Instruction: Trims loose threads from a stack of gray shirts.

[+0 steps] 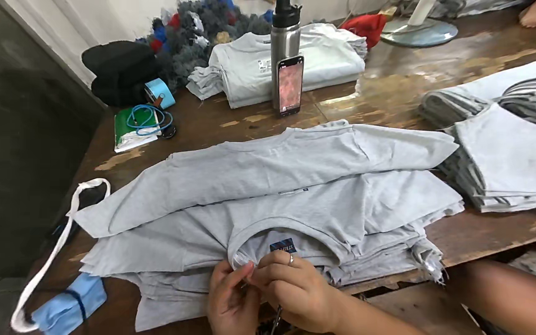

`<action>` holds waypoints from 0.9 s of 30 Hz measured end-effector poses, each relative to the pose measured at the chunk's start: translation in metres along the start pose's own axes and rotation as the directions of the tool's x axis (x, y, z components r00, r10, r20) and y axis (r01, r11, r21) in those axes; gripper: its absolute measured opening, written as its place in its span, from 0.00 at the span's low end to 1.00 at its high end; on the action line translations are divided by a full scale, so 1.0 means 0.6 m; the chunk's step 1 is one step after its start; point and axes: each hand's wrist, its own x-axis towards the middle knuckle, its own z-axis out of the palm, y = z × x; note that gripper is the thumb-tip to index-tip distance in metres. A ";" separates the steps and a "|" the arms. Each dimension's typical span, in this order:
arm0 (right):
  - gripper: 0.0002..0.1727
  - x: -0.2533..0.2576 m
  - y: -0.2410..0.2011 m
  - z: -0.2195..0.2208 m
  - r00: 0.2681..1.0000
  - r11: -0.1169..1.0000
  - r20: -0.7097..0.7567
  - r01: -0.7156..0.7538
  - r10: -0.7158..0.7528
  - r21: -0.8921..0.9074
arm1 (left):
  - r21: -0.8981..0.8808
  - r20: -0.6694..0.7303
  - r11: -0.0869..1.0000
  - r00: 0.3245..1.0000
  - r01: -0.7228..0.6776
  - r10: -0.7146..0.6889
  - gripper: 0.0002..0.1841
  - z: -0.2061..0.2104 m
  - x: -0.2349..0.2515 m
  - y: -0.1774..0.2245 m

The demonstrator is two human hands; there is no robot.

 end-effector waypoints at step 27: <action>0.32 -0.025 0.006 -0.025 0.879 0.823 0.248 -0.235 0.407 -0.516 | -0.094 -0.103 0.996 0.995 0.004 -0.013 0.08 -0.001 0.001 -0.003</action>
